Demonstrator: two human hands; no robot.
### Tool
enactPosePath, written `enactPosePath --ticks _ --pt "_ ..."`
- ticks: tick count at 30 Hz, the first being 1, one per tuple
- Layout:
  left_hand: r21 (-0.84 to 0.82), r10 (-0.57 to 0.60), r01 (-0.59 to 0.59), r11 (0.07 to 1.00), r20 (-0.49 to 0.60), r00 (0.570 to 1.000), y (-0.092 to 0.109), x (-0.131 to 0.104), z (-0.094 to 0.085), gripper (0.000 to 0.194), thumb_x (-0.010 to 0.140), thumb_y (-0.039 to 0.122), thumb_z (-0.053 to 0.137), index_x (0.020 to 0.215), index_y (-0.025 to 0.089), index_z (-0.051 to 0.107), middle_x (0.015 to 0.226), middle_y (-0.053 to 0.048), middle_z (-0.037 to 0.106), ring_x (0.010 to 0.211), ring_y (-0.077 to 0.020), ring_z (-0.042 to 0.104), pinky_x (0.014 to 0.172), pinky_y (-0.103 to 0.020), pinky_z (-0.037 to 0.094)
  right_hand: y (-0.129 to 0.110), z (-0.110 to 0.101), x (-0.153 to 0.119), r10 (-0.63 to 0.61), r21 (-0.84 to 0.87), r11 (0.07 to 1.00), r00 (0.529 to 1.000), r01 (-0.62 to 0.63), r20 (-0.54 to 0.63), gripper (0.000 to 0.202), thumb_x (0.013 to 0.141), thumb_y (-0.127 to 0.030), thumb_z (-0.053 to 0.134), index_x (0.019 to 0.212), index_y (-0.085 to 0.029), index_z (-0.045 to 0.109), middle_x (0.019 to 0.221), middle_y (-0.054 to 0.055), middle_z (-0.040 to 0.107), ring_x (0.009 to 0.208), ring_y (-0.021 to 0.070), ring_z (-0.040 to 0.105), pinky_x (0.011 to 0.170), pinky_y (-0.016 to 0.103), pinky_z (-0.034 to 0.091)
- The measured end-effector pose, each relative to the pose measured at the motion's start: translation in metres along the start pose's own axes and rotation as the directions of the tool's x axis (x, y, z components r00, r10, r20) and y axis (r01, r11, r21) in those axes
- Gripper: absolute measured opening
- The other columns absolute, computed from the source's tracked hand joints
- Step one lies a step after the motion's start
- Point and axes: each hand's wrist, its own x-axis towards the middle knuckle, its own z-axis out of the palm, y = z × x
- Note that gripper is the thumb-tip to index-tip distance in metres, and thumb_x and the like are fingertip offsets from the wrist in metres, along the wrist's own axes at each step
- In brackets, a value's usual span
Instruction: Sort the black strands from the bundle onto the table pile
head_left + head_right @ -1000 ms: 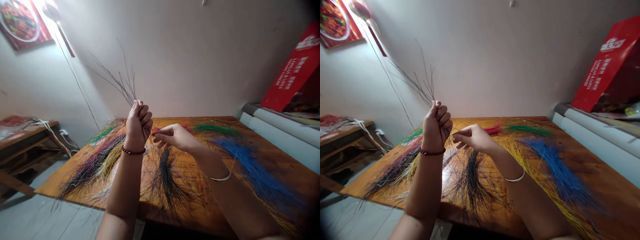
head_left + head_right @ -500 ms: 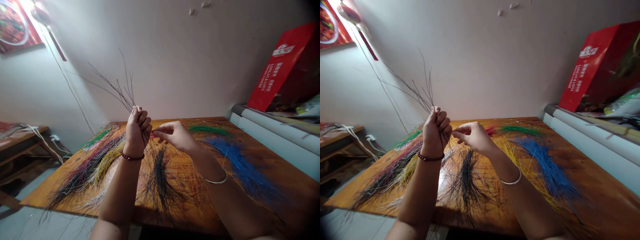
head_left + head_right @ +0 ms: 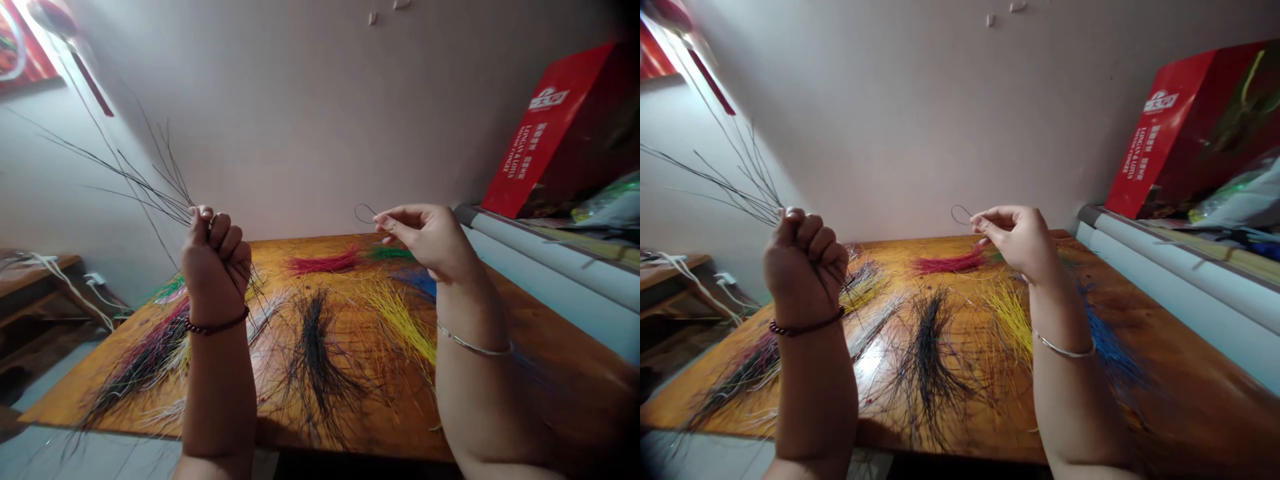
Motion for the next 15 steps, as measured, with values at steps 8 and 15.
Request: enactPosePath --ticks 8,15 --pt "0.117 -0.05 0.051 0.992 -0.007 0.999 -0.004 -0.012 0.016 0.026 0.094 0.031 0.051 0.069 0.022 0.05 0.051 0.005 0.023 0.038 -0.0071 0.015 0.033 -0.022 0.012 -0.004 -0.017 -0.002 -0.078 -0.141 0.989 0.981 0.053 -0.175 0.029 0.074 -0.046 0.072 0.086 -0.019 0.073 0.084 0.009 0.072 0.047 0.0112 0.057 0.044 0.026 0.047" --pt "0.148 -0.077 0.077 0.986 -0.002 0.997 -0.013 -0.012 0.02 0.026 0.093 0.03 0.051 0.07 0.02 0.051 0.052 0.006 0.023 0.037 -0.0051 0.017 0.032 -0.017 0.013 0.042 -0.061 0.017 0.044 -0.691 0.687 0.963 -0.223 -0.266 0.019 0.08 -0.033 0.063 0.077 -0.016 0.073 0.068 0.01 0.069 0.065 0.0255 0.069 0.068 0.039 0.052"
